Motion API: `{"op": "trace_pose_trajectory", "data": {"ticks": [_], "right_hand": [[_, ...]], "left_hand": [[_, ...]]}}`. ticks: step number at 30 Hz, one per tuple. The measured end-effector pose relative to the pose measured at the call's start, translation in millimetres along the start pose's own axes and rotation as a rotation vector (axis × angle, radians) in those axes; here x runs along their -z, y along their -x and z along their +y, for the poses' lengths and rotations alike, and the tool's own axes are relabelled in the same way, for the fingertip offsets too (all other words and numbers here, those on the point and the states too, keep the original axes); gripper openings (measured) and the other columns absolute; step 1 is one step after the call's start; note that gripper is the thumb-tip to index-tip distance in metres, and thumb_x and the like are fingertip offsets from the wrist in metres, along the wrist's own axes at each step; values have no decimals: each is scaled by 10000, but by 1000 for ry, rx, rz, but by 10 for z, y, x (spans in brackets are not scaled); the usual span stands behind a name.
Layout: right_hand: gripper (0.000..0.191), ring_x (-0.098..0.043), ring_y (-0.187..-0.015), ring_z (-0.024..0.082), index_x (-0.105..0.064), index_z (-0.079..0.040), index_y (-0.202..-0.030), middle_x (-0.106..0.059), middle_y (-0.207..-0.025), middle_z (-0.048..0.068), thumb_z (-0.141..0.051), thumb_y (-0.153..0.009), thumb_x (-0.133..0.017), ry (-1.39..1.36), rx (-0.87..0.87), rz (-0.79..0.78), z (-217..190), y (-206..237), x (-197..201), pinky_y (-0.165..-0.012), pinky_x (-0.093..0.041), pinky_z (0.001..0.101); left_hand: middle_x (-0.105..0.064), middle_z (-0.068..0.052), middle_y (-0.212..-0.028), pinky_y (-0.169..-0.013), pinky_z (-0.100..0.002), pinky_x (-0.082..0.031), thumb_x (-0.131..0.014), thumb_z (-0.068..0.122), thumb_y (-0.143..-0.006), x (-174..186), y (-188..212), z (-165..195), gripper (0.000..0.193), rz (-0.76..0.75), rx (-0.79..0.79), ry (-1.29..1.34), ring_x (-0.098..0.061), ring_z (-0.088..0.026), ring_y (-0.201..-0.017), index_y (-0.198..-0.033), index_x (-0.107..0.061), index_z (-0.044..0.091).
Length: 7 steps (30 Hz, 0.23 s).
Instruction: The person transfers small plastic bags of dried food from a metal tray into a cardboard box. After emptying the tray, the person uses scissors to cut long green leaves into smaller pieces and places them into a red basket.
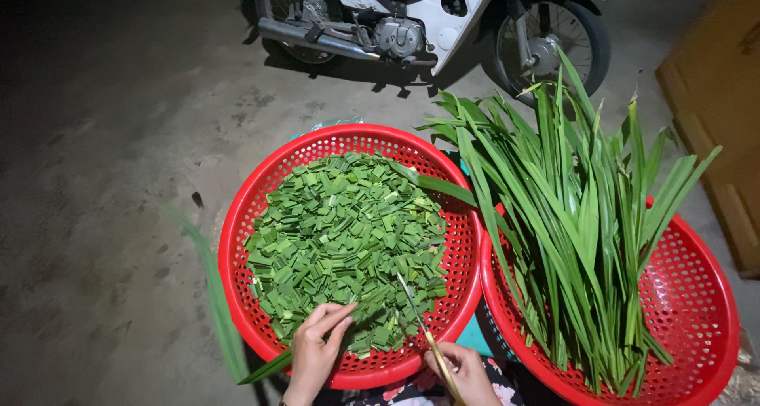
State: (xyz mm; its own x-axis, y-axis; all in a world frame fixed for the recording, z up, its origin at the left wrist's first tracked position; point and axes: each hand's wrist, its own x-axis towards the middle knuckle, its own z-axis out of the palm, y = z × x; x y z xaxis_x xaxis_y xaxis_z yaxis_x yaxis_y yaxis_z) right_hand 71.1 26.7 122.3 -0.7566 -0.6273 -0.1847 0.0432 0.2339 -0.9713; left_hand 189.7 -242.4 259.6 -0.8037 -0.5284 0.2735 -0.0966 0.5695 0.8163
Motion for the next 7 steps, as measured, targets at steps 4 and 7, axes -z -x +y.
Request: {"op": "trace_pose_trajectory", "data": {"ticks": [4,7], "right_hand": [[424,-607,-863,123,-617,-38,-1208,-624,-903,36,-232,-860,-766,74,117,-127,-181,104,140,-814,-517,286],[489,-599,-909,145,-596,-46,-1230,-598,-960,61,-273,-843,-790,105,89,-176,-391,129,90,-855,-508,296]], "left_hand": [[-732,-38,-828,-639,-276,-529,-719,143,-900,-34,-33,-92,254,-68,112,120,-690,-150,-668,-1140,-797,115],[-740,-57,-838,-636,-281,-548,-706,148,-922,-124,-50,-174,241,-158,160,264,-694,-162,-658,-1137,-806,104]]}}
